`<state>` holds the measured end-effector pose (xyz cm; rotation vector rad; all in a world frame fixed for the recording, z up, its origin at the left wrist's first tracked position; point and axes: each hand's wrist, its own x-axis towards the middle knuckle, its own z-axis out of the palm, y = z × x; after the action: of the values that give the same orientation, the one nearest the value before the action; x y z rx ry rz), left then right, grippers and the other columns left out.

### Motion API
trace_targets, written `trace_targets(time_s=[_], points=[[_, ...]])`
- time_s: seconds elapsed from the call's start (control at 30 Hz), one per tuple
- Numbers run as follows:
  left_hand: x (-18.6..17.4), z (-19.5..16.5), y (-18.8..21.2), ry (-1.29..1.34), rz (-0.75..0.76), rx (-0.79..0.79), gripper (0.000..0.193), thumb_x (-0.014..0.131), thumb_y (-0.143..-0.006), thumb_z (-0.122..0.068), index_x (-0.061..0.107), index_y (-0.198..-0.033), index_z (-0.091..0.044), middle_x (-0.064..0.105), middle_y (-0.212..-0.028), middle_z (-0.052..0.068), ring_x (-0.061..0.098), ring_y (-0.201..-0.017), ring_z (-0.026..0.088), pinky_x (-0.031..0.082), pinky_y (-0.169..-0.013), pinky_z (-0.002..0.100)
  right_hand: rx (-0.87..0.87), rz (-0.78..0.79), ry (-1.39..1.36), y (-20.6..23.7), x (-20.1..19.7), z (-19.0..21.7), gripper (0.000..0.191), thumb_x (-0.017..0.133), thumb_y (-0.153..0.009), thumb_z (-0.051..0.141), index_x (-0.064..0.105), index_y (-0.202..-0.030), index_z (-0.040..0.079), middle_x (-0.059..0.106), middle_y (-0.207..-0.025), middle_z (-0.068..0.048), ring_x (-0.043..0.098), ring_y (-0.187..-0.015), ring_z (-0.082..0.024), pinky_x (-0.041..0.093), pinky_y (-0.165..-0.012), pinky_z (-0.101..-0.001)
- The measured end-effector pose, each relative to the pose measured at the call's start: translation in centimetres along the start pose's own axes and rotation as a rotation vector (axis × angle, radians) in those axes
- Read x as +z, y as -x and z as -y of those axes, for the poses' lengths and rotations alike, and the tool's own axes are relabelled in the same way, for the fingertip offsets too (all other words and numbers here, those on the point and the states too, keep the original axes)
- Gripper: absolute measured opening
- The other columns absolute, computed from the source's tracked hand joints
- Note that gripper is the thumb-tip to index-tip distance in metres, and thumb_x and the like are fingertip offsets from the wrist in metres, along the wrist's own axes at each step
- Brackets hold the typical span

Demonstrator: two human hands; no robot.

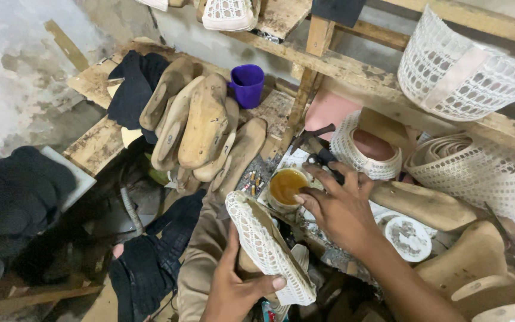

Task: The person holds a lace shoe upper with a sole board, dips their fingers into a container of yellow glue, and spreads the glue by hand over the sole surface. They press and smooth the glued area, then place the finished shoe onto an upper shelf rack with other completed shoes.

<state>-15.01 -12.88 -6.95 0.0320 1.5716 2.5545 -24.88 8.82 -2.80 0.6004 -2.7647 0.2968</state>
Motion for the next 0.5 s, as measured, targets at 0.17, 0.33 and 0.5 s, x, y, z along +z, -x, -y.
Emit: trace_targets(time_s=[0.17,0.33,0.5], points=[[-0.3,0.9,0.0,-0.029,0.039,0.016,0.122,0.091,-0.064,0.006,0.015,-0.160,0.004,0.054,-0.147,0.018,0.059,-0.126,0.021,0.053,-0.103,0.036,0.307,0.229,-0.406,1.0,-1.9,-0.2,0.036,0.054,-0.100,0.037,0.082,-0.106,0.016,0.060,-0.138,0.010,0.043,-0.131,-0.025,0.028,-0.110,-0.0475],[0.0,1.4,0.0,-0.152,0.088,0.028,0.116,0.092,-0.067,0.004,0.022,-0.160,0.005,0.053,-0.150,0.017,0.058,-0.129,0.020,0.049,-0.108,0.034,0.284,0.218,-1.071,3.5,-4.9,1.0,0.037,0.055,-0.098,0.019,0.075,-0.125,0.006,0.055,-0.138,-0.006,0.052,-0.133,-0.023,0.039,-0.110,-0.0389],[0.6,1.3,-0.1,-0.263,0.155,0.140,0.113,0.095,-0.068,-0.001,0.028,-0.159,0.007,0.052,-0.153,0.018,0.054,-0.135,0.023,0.046,-0.113,0.036,0.081,0.259,-1.162,5.0,-6.1,3.0,0.052,0.058,-0.092,0.008,0.065,-0.144,0.004,0.047,-0.138,-0.012,0.045,-0.137,-0.028,0.030,-0.118,-0.0400]])
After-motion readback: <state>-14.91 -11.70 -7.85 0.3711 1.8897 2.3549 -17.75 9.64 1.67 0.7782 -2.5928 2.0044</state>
